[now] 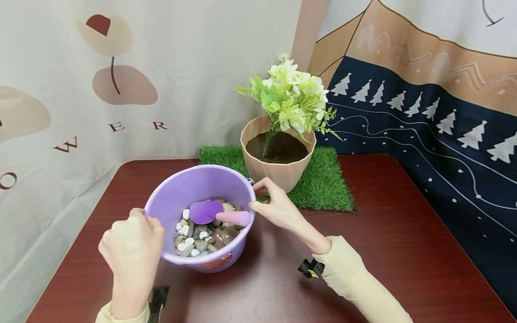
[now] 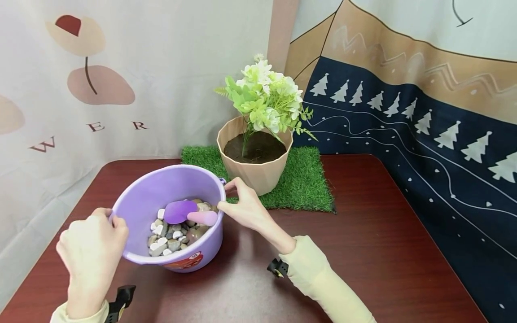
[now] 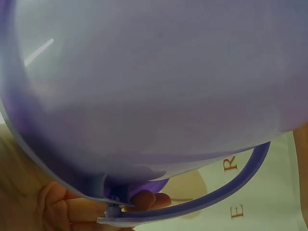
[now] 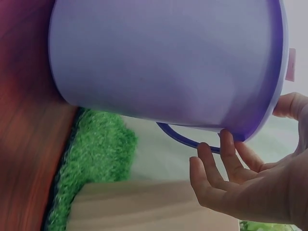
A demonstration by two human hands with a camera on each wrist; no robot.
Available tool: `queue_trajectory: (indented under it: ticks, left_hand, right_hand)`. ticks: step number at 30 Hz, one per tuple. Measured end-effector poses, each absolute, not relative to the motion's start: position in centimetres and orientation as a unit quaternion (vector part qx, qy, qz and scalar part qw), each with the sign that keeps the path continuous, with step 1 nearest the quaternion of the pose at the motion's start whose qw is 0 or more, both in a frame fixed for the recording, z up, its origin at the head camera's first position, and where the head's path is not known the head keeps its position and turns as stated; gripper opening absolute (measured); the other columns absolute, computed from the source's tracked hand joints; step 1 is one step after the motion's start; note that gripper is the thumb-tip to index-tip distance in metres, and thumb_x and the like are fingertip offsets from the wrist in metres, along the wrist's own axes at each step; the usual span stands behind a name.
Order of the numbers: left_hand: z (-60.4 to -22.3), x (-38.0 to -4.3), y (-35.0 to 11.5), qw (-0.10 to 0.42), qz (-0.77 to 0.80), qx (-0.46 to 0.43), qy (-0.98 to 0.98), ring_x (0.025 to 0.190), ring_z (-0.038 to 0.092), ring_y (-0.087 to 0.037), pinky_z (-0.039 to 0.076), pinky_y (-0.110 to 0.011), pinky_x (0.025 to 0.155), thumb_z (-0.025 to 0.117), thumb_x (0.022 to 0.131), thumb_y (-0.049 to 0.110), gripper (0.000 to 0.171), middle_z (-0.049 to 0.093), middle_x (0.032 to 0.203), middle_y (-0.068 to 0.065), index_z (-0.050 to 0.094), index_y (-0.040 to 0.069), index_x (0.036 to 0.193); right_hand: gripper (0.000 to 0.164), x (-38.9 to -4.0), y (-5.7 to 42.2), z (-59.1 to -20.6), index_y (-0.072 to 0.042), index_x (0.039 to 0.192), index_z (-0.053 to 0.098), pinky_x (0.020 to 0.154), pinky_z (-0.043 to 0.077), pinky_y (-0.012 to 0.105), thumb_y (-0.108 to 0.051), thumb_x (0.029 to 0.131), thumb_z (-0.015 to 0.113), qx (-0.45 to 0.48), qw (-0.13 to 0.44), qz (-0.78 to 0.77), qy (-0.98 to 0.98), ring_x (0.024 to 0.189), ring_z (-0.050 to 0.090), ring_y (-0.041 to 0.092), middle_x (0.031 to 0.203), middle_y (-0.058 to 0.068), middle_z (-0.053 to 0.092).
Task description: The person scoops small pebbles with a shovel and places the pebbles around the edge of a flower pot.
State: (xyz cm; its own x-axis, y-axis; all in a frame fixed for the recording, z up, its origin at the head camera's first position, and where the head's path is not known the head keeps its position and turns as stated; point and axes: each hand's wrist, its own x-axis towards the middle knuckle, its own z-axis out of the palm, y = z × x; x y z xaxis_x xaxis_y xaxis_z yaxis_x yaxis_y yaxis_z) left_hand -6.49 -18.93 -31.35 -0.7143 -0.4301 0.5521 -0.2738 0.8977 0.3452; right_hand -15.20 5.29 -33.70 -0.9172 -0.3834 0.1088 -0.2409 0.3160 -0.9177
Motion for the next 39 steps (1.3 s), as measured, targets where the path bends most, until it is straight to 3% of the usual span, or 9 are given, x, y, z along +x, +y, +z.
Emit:
queue_trajectory:
  ticks: [10,19,23,31,35,39]
  left_hand:
    - [-31.6,-6.2,-17.1,0.377,-0.109,0.14,-0.909,0.04,0.04,-0.05,0.023,-0.047,0.03,0.048,0.076,0.008,0.023,0.046,0.044,-0.031,0.051,-0.007,0.06]
    - [-31.7,-6.3,-15.6,0.388,-0.112,0.11,-0.908,0.039,0.041,-0.047,0.024,-0.046,0.031,0.05,0.076,0.008,0.021,0.046,0.042,-0.028,0.052,-0.006,0.06]
    - [-31.3,-6.3,-15.3,0.351,-0.138,0.104,-0.92,0.042,0.045,-0.046,0.03,-0.048,0.034,0.052,0.075,0.009,0.018,0.055,0.049,-0.026,0.061,-0.005,0.069]
    - [-30.5,-6.4,-15.5,0.206,-0.237,0.064,-0.947,0.069,0.065,-0.036,0.045,-0.043,0.057,0.055,0.079,0.015,0.027,0.072,0.074,-0.01,0.07,0.0,0.095]
    - [-30.4,-6.8,-15.6,0.15,-0.274,0.039,-0.949,0.076,0.068,-0.028,0.046,-0.036,0.06,0.059,0.079,0.018,0.026,0.073,0.074,-0.004,0.071,0.004,0.098]
    - [-30.7,-7.4,-15.4,0.137,-0.305,0.005,-0.942,0.067,0.069,-0.016,0.046,-0.027,0.058,0.065,0.077,0.019,0.022,0.072,0.07,0.001,0.072,0.008,0.095]
  right_hand:
    - [0.029,-14.5,8.0,-33.8,-0.007,0.107,0.052,0.077,0.054,0.027,-0.008,0.079,0.059,-0.186,0.065,-0.552,0.81,0.104,0.059,0.024,0.111,0.011,0.059]
    - [0.029,-13.6,10.0,-33.6,-0.006,0.108,0.051,0.078,0.055,0.03,-0.005,0.08,0.058,-0.178,0.061,-0.549,0.814,0.101,0.061,0.027,0.112,0.014,0.058]
    - [0.03,-13.3,11.0,-33.5,-0.005,0.109,0.05,0.077,0.055,0.032,-0.004,0.08,0.057,-0.178,0.059,-0.546,0.817,0.098,0.062,0.028,0.113,0.016,0.058]
    - [0.031,-13.0,13.3,-33.7,-0.004,0.109,0.051,0.076,0.054,0.026,-0.002,0.079,0.057,-0.173,0.045,-0.526,0.832,0.101,0.06,0.027,0.112,0.016,0.059]
    - [0.031,-12.9,14.6,-33.8,-0.004,0.109,0.051,0.077,0.053,0.027,-0.004,0.079,0.057,-0.174,0.042,-0.513,0.84,0.102,0.059,0.027,0.111,0.016,0.06]
    - [0.03,-12.7,15.7,-33.6,-0.002,0.109,0.049,0.077,0.053,0.027,-0.004,0.08,0.056,-0.167,0.05,-0.51,0.843,0.099,0.06,0.027,0.111,0.017,0.059]
